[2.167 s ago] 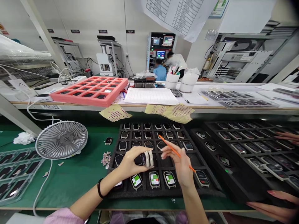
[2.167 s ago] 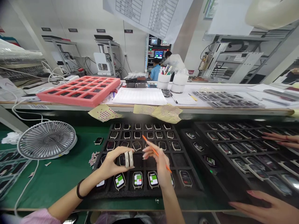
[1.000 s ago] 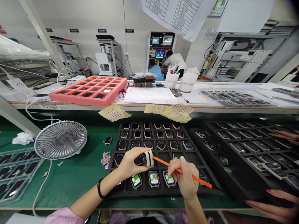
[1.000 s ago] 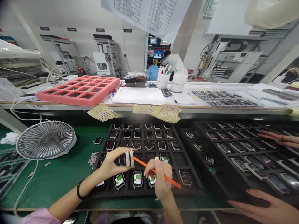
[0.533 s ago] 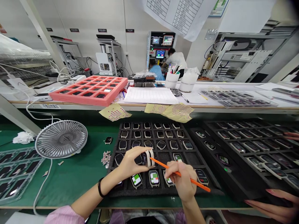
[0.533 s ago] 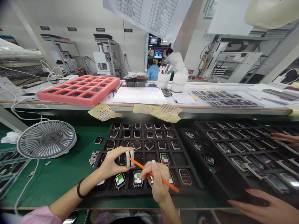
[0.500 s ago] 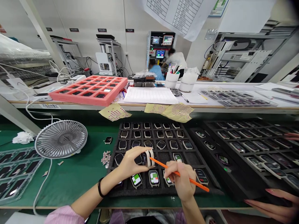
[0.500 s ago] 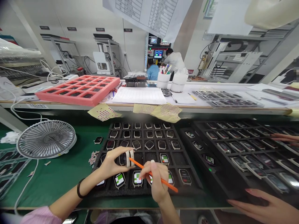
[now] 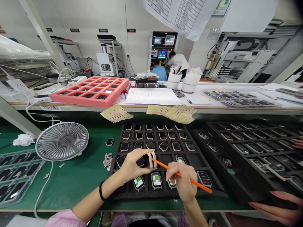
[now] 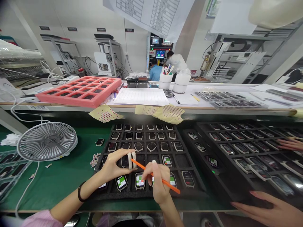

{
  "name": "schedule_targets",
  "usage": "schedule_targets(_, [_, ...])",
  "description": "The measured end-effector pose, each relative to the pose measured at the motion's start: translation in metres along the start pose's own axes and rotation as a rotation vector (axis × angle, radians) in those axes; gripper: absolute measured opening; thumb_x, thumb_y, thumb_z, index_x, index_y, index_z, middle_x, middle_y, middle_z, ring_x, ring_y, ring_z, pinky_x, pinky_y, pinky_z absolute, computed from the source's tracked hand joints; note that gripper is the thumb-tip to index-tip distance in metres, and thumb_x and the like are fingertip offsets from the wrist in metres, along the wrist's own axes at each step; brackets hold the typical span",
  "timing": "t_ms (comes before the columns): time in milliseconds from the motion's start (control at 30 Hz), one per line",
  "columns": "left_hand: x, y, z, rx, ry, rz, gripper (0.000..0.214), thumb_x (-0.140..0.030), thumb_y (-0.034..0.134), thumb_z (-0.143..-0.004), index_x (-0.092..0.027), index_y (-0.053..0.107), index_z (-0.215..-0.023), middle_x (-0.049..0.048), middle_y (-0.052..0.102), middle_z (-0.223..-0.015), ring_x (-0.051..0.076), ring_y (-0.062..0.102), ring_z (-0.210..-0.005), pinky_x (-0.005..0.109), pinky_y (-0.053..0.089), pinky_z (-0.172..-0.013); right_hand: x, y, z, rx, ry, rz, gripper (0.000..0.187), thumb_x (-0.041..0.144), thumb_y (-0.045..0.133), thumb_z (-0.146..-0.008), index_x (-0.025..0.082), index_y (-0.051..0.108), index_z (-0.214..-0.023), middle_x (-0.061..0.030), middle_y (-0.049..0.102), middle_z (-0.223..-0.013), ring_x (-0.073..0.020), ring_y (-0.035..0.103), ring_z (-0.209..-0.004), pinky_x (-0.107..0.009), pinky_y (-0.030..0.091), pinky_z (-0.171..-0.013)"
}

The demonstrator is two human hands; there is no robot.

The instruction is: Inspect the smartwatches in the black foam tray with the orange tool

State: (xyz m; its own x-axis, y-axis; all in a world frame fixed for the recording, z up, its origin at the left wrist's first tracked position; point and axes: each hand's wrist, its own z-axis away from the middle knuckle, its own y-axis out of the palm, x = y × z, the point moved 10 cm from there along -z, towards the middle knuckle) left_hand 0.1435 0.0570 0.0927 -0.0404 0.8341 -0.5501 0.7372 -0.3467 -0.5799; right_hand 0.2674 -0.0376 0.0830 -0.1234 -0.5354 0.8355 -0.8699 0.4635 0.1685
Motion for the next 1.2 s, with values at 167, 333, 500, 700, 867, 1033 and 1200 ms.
schedule_targets(167, [-0.007, -0.005, -0.001, -0.016, 0.000, -0.134, 0.046, -0.025, 0.073, -0.070, -0.020, 0.059, -0.114, 0.0096, 0.065, -0.110, 0.024, 0.062, -0.099, 0.037, 0.052, -0.084, -0.024, -0.010, 0.000, -0.159, 0.176, -0.043, 0.022, 0.031, 0.052, -0.090, 0.020, 0.053, -0.072, -0.0059, 0.070, -0.088, -0.0194, 0.066, -0.075, -0.035, 0.051, -0.071])
schedule_targets(333, [-0.014, 0.001, 0.002, -0.006, -0.012, -0.211, 0.040, -0.018, 0.065, -0.075, -0.022, 0.058, -0.115, 0.0086, 0.059, -0.102, 0.022, 0.060, -0.093, 0.034, 0.053, -0.077, -0.054, 0.029, 0.006, 0.073, 0.420, -0.048, 0.035, 0.027, 0.073, -0.072, 0.023, 0.039, -0.072, 0.0023, 0.059, -0.076, -0.0113, 0.054, -0.060, -0.023, 0.046, -0.054])
schedule_targets(500, [-0.012, 0.006, 0.005, 0.052, -0.080, -0.029, 0.054, -0.026, 0.069, -0.077, -0.026, 0.047, -0.126, 0.0084, 0.055, -0.113, 0.023, 0.056, -0.106, 0.035, 0.051, -0.088, -0.060, 0.026, 0.004, 0.015, 0.463, -0.196, 0.039, 0.029, 0.074, -0.072, 0.022, 0.035, -0.069, 0.0071, 0.041, -0.063, -0.0098, 0.044, -0.059, -0.021, 0.041, -0.056])
schedule_targets(700, [-0.012, 0.004, 0.004, 0.051, -0.089, 0.036, 0.047, -0.032, 0.070, -0.078, -0.024, 0.052, -0.121, 0.0092, 0.056, -0.113, 0.024, 0.056, -0.107, 0.037, 0.051, -0.089, -0.056, 0.020, 0.002, -0.029, 0.485, -0.221, 0.042, 0.032, 0.075, -0.069, 0.022, 0.034, -0.068, 0.0073, 0.035, -0.062, -0.0100, 0.036, -0.055, -0.021, 0.034, -0.053])
schedule_targets(867, [-0.016, 0.001, 0.003, 0.015, -0.051, 0.002, 0.044, -0.030, 0.071, -0.077, -0.025, 0.054, -0.117, 0.0087, 0.056, -0.112, 0.024, 0.056, -0.106, 0.039, 0.051, -0.088, -0.059, 0.020, 0.004, -0.008, 0.482, -0.192, 0.042, 0.033, 0.075, -0.070, 0.023, 0.034, -0.069, 0.0074, 0.032, -0.062, -0.0098, 0.031, -0.054, -0.021, 0.031, -0.051])
schedule_targets(1033, [-0.018, 0.001, 0.002, 0.013, -0.017, 0.020, 0.043, -0.027, 0.071, -0.077, -0.025, 0.054, -0.117, 0.0090, 0.053, -0.115, 0.024, 0.053, -0.110, 0.040, 0.049, -0.092, -0.065, 0.019, 0.005, 0.022, 0.487, -0.173, 0.041, 0.033, 0.074, -0.071, 0.023, 0.035, -0.068, 0.0081, 0.028, -0.060, -0.0094, 0.028, -0.053, -0.021, 0.029, -0.051])
schedule_targets(1200, [-0.022, 0.000, 0.003, -0.014, 0.021, 0.011, 0.039, -0.024, 0.070, -0.078, -0.024, 0.055, -0.114, 0.0099, 0.052, -0.116, 0.024, 0.052, -0.110, 0.038, 0.049, -0.089, -0.064, 0.020, 0.004, 0.024, 0.486, -0.203, 0.040, 0.029, 0.074, -0.072, 0.022, 0.035, -0.069, 0.0073, 0.031, -0.063, -0.0094, 0.031, -0.056, -0.021, 0.031, -0.052])
